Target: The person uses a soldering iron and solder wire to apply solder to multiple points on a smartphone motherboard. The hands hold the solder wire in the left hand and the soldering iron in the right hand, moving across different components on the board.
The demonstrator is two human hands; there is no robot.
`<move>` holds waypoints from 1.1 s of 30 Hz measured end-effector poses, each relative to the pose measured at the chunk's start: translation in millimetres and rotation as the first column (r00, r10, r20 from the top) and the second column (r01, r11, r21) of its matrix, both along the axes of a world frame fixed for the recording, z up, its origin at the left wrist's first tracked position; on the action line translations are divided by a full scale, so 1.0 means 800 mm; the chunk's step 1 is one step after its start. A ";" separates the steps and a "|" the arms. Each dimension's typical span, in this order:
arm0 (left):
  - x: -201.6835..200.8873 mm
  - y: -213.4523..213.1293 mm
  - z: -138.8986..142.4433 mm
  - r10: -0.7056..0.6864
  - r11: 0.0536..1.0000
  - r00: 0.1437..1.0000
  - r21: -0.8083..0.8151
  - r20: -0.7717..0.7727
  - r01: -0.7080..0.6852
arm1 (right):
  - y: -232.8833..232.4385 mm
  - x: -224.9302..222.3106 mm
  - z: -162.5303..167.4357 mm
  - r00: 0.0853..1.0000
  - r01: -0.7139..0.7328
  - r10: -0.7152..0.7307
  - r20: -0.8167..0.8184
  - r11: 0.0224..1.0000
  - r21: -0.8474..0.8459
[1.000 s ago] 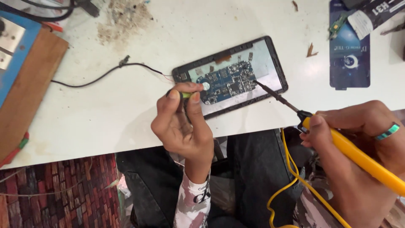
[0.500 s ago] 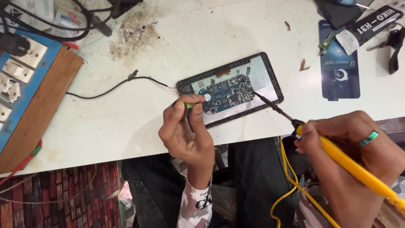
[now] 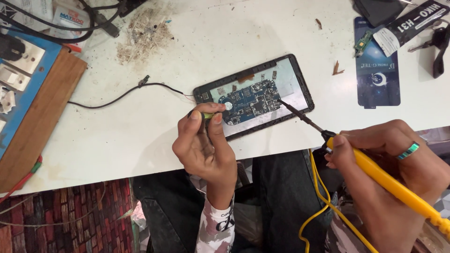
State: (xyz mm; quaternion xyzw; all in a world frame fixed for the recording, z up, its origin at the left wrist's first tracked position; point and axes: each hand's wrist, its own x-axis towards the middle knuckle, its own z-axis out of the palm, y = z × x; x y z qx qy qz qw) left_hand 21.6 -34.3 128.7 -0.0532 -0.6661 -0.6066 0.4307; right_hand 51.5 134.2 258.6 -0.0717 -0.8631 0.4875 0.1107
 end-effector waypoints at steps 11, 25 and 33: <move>0.000 0.003 -0.010 0.001 1.000 1.000 -0.002 -0.007 -0.001 | 0.003 0.001 -0.011 1.000 -0.008 0.008 -0.005 1.000 0.010; 0.003 0.000 -0.026 0.004 1.000 1.000 -0.006 -0.002 -0.004 | 0.005 0.007 -0.035 1.000 0.020 -0.020 -0.011 1.000 0.020; 0.004 0.000 -0.027 0.009 1.000 1.000 -0.011 -0.008 -0.009 | 0.002 0.007 -0.034 0.999 -0.009 0.009 -0.034 1.000 0.014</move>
